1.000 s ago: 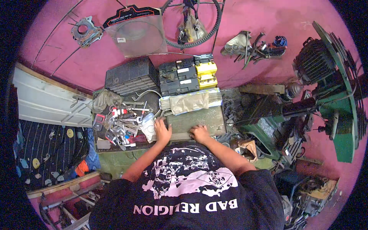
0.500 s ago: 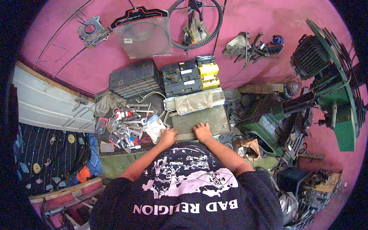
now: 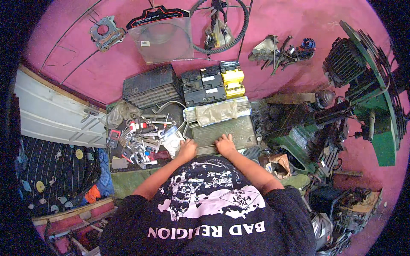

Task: The person repeatedly picks up individual metal rods from a pile on a workbench, aligns them, and places them into a neat stack. They handle the rods one by one, occasionally adjusting the stack to ensure alignment. The person also briefly handles a small bundle of bristles and a plastic bag during the process.

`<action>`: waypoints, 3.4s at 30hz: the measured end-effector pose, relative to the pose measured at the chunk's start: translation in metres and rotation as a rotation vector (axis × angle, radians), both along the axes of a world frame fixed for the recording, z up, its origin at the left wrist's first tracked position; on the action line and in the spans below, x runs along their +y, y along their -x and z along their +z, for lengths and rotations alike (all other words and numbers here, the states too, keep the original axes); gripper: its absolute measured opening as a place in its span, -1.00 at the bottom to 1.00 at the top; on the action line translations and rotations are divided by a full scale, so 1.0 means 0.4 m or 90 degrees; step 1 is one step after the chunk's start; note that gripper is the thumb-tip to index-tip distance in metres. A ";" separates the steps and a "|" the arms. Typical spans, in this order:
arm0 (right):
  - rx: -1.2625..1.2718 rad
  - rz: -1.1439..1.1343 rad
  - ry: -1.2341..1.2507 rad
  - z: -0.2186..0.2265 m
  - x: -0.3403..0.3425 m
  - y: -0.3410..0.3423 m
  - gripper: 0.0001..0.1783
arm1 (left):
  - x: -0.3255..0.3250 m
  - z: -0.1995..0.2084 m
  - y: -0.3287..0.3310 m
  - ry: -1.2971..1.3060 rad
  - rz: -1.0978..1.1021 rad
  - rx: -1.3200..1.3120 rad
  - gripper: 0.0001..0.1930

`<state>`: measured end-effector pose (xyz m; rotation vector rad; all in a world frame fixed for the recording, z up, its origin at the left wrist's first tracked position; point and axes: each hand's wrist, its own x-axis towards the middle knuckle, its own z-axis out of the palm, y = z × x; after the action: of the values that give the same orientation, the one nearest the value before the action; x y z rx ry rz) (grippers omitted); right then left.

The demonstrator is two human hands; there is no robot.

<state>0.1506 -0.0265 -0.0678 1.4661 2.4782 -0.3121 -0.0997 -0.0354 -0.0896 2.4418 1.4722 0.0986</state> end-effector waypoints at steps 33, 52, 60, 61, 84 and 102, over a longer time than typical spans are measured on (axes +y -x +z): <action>0.036 0.092 0.056 0.010 0.009 -0.020 -0.66 | -0.003 0.020 -0.039 -0.067 -0.013 0.090 -0.86; 0.050 0.066 -0.019 -0.029 0.016 -0.032 -0.75 | -0.008 0.020 -0.038 -0.039 0.044 0.042 -0.82; 0.026 0.050 0.033 -0.021 0.023 -0.031 -0.73 | 0.011 -0.016 -0.048 0.055 0.047 0.113 -0.86; 0.018 0.053 0.050 -0.025 0.025 -0.031 -0.72 | 0.010 -0.026 -0.046 0.044 0.034 0.120 -0.87; 0.699 -0.118 0.216 0.642 0.095 -0.175 -0.69 | 0.075 0.222 -0.115 -0.046 0.003 -0.387 -0.80; 0.582 0.031 -0.081 0.465 0.035 -0.062 -0.75 | 0.053 0.138 -0.197 0.056 0.077 -0.405 -0.72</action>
<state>0.1752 -0.0126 0.1184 1.5259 3.2533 -1.0246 -0.0210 -0.0144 -0.0346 1.9742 1.2826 0.7406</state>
